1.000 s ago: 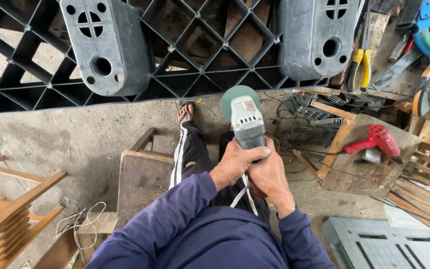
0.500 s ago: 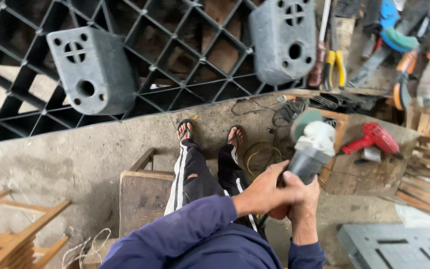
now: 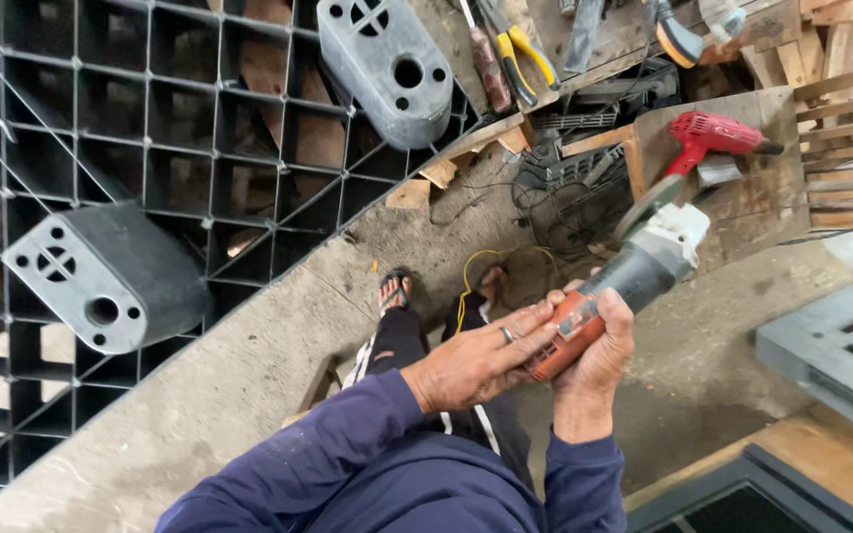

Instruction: The person uses a chisel to pry and separate sections of a black plastic crate. They then use a power sander to smooth the edges of the crate. The person continues to use the chisel to remove more sections of the crate.

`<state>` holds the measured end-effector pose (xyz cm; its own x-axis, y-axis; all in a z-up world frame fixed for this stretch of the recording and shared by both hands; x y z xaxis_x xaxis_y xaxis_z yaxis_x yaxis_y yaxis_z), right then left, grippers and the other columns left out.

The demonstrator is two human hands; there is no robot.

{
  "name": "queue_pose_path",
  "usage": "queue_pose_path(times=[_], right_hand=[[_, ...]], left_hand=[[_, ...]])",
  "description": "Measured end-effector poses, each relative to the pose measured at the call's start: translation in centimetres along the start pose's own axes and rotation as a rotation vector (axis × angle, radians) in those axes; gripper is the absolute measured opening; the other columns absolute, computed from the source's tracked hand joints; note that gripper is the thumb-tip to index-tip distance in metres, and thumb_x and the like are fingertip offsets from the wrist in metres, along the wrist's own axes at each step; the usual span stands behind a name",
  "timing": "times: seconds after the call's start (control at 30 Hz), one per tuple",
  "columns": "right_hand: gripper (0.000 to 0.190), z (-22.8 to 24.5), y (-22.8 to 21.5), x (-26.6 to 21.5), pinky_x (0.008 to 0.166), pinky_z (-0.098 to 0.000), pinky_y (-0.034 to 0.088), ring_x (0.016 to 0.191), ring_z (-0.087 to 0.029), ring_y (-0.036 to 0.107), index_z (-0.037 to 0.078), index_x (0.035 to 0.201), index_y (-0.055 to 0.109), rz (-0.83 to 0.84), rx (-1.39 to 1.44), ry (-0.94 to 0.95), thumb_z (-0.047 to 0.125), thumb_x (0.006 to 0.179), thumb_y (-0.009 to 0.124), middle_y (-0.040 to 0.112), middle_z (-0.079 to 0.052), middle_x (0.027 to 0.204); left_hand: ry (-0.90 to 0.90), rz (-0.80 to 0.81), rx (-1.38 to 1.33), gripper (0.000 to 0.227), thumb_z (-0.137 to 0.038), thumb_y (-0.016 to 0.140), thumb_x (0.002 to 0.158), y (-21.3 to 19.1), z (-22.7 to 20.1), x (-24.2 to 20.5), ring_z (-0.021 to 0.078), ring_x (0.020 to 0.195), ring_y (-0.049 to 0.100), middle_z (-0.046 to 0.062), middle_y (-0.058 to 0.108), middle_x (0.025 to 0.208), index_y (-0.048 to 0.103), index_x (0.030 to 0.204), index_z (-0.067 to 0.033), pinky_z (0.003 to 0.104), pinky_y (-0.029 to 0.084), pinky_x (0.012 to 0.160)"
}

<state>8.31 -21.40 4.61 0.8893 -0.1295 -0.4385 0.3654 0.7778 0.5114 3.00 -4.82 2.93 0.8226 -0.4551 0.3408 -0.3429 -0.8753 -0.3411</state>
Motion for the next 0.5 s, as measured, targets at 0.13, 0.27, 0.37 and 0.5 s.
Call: queue_pose_path(times=[0.13,0.27,0.37,0.5], right_hand=[[0.042,0.8,-2.7,-0.1,0.083,-0.0399,0.056,0.088,-0.025,0.065,0.007,0.121,0.054,-0.071,0.08,-0.024,0.029,0.089,0.069,0.063,-0.011,0.101],[0.038,1.9,-7.8,0.6,0.08,-0.0397,0.058,0.083,-0.027,0.066,-0.001,0.109,0.058,-0.106,0.046,-0.04,0.03,0.091,0.07,0.065,-0.016,0.092],[0.033,2.8,-12.2,1.6,0.072,-0.0365,0.058,0.076,-0.025,0.067,-0.002,0.105,0.061,-0.201,-0.059,-0.088,0.025,0.089,0.069,0.068,-0.015,0.088],[0.029,4.6,-19.0,4.5,0.053,-0.0344,0.051,0.059,-0.022,0.063,-0.008,0.099,0.062,-0.397,-0.183,-0.063,0.018,0.091,0.07,0.069,-0.013,0.077]], left_hand=[[0.018,0.037,-0.011,0.07,-0.014,0.069,0.097,1.3,-0.1,1.2,0.0377,0.156,0.039,0.022,0.038,0.166,0.038,0.159,-0.0065,0.041,0.039,0.128],[-0.016,0.123,0.044,0.07,-0.014,0.072,0.091,4.5,0.3,3.5,0.0371,0.149,0.045,0.017,0.046,0.162,0.044,0.155,-0.0091,0.042,0.042,0.122],[-0.052,0.188,-0.103,0.069,-0.011,0.071,0.093,6.9,0.3,5.7,0.0345,0.152,0.048,0.018,0.046,0.164,0.044,0.157,-0.0094,0.039,0.043,0.123],[-0.266,0.237,-0.404,0.072,-0.02,0.069,0.087,12.3,1.2,10.7,0.0319,0.148,0.047,0.02,0.044,0.16,0.043,0.152,-0.0054,0.04,0.04,0.12]])
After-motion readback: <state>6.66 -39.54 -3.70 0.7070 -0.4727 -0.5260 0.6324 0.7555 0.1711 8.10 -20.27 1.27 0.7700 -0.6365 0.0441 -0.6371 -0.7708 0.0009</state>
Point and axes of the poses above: each hand's wrist, its own x-axis towards the middle knuckle, its own y-axis out of the palm, z = x × y, the point moved 2 cm from there along x, towards the middle knuckle
